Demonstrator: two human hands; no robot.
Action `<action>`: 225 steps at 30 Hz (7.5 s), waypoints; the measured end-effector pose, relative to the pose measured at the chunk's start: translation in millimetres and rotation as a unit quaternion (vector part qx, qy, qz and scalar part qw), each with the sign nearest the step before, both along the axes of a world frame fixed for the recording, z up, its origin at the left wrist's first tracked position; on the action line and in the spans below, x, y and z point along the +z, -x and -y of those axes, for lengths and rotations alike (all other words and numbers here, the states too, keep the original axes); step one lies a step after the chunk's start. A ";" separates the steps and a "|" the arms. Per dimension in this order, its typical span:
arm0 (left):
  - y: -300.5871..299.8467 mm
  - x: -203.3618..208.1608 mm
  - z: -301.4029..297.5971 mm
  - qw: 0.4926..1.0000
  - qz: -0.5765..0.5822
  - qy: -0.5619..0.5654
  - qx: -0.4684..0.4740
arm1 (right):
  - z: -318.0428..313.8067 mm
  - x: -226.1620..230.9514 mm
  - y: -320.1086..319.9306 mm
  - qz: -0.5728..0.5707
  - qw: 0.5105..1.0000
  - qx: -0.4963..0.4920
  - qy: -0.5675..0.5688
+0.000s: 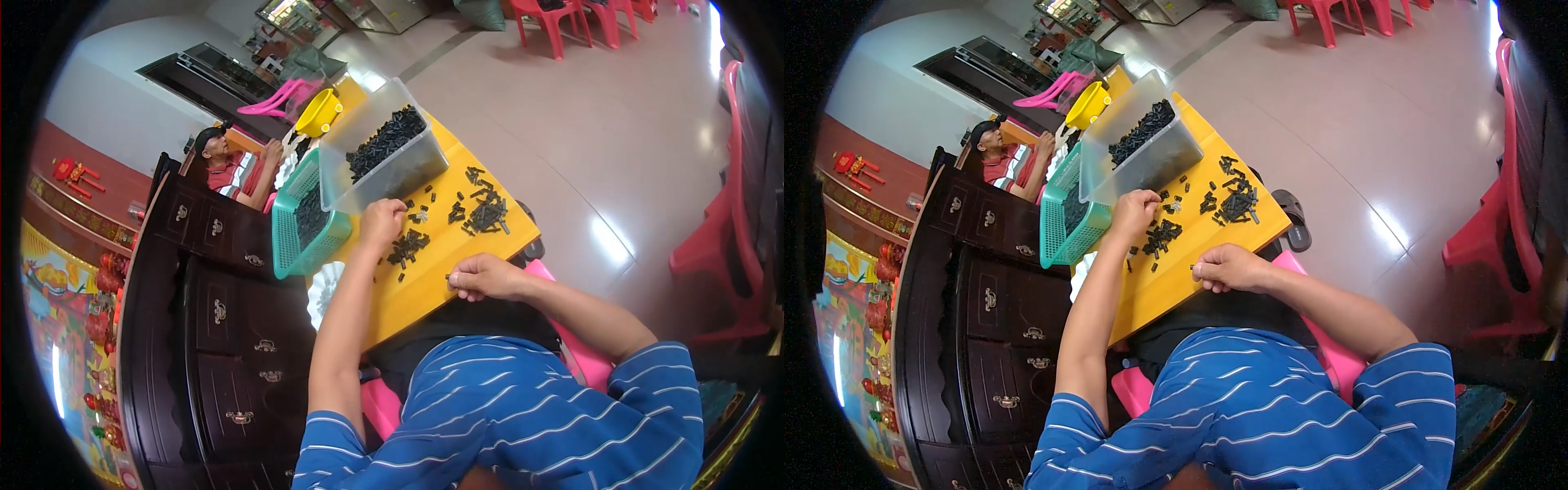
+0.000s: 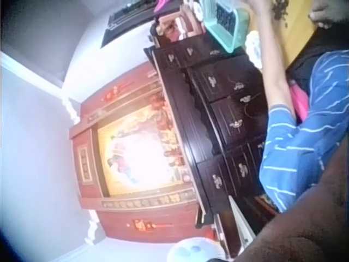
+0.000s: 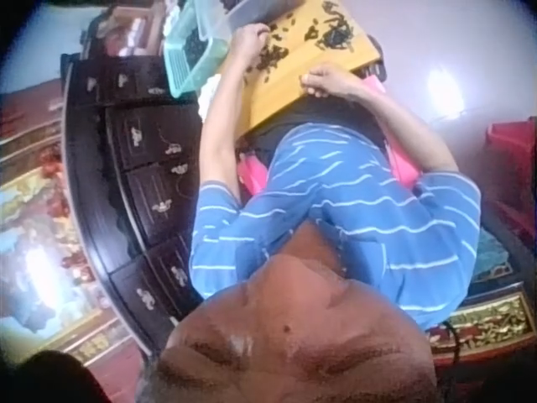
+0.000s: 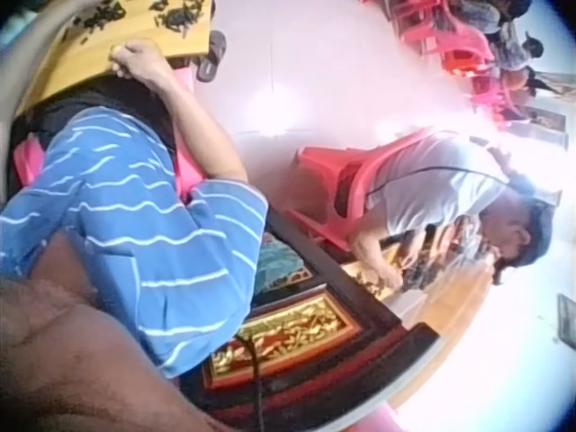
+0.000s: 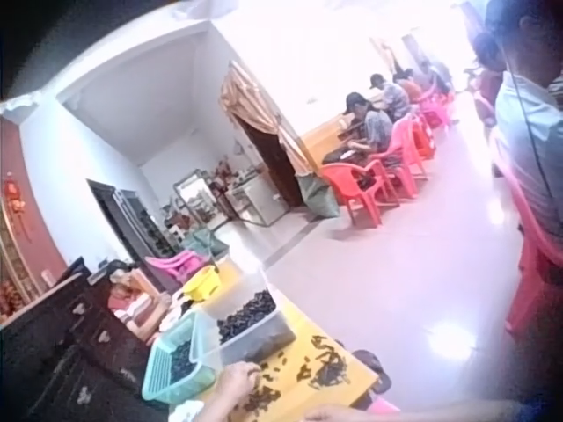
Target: The person assembles small plastic components by inserting pins into plastic tubes by hand.
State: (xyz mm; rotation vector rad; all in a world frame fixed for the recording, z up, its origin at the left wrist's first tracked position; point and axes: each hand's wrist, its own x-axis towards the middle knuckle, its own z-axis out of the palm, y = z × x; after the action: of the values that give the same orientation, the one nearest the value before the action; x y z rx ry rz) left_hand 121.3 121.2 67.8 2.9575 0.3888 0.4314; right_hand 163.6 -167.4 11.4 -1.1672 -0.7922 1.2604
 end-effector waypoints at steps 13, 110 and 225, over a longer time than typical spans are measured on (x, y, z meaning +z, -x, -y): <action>-18.2 -10.8 -3.9 0.993 -0.080 -0.051 -0.070 | 2.6 8.3 -6.3 0.002 1.000 0.011 -0.001; 118.0 13.6 147.9 0.954 0.076 0.286 -0.043 | -3.7 -2.5 4.9 0.021 0.998 0.047 -0.026; 121.2 6.7 154.5 0.908 0.094 0.409 -0.010 | -1.9 -2.3 5.7 0.049 0.994 -0.013 -0.100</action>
State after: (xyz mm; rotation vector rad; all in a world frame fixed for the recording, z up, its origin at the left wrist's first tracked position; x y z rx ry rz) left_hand 0.2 -33.3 74.6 2.0825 0.3905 0.4118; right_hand 157.9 -165.5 9.1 -1.0790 -0.9500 1.0809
